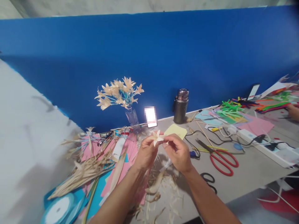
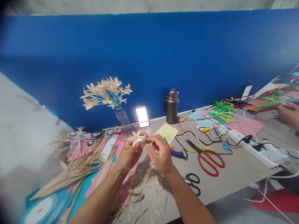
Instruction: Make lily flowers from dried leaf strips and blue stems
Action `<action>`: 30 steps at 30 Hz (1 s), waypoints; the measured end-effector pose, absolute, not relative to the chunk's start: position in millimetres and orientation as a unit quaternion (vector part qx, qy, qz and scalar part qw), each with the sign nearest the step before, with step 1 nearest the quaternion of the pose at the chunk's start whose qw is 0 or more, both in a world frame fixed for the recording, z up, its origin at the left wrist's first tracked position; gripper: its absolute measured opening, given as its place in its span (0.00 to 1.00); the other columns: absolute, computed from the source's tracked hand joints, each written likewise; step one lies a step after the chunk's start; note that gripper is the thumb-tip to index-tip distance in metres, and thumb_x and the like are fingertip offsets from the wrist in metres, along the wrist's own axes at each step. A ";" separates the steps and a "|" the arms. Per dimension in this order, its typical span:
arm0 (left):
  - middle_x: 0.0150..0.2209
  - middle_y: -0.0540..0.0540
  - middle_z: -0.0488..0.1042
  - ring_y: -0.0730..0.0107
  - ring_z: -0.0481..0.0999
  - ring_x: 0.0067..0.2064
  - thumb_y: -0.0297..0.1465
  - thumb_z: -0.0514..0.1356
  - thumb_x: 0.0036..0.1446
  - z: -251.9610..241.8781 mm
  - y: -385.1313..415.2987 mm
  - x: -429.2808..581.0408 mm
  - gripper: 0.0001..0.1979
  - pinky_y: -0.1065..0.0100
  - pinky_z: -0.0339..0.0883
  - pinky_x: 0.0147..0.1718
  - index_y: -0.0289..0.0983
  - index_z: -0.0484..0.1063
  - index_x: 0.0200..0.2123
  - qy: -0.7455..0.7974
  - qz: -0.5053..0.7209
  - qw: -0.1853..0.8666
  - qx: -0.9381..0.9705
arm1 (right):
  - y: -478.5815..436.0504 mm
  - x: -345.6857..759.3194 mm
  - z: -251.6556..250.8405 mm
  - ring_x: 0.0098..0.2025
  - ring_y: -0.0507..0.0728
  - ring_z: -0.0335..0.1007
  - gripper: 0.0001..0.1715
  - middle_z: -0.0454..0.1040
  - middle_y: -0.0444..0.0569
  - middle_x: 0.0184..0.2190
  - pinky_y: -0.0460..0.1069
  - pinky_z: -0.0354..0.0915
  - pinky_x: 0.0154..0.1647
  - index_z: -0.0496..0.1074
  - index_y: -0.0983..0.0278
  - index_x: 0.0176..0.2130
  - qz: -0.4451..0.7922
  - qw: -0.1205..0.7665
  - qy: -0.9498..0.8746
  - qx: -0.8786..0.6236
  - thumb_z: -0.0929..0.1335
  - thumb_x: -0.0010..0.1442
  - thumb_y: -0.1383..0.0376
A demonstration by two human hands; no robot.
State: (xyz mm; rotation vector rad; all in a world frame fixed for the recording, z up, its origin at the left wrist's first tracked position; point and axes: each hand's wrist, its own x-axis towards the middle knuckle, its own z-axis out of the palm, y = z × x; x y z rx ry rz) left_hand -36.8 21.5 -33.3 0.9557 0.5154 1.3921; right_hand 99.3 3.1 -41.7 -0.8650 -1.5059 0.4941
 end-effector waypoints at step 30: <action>0.26 0.48 0.75 0.70 0.70 0.25 0.32 0.64 0.50 -19.8 21.7 -44.9 0.06 0.73 0.62 0.19 0.36 0.78 0.31 0.439 0.535 0.480 0.540 | 1.1 82.2 -58.8 0.24 0.51 0.68 0.08 0.73 0.43 0.23 0.46 0.63 0.26 0.77 0.63 0.29 0.170 0.626 -0.623 -0.438 0.70 0.60 0.68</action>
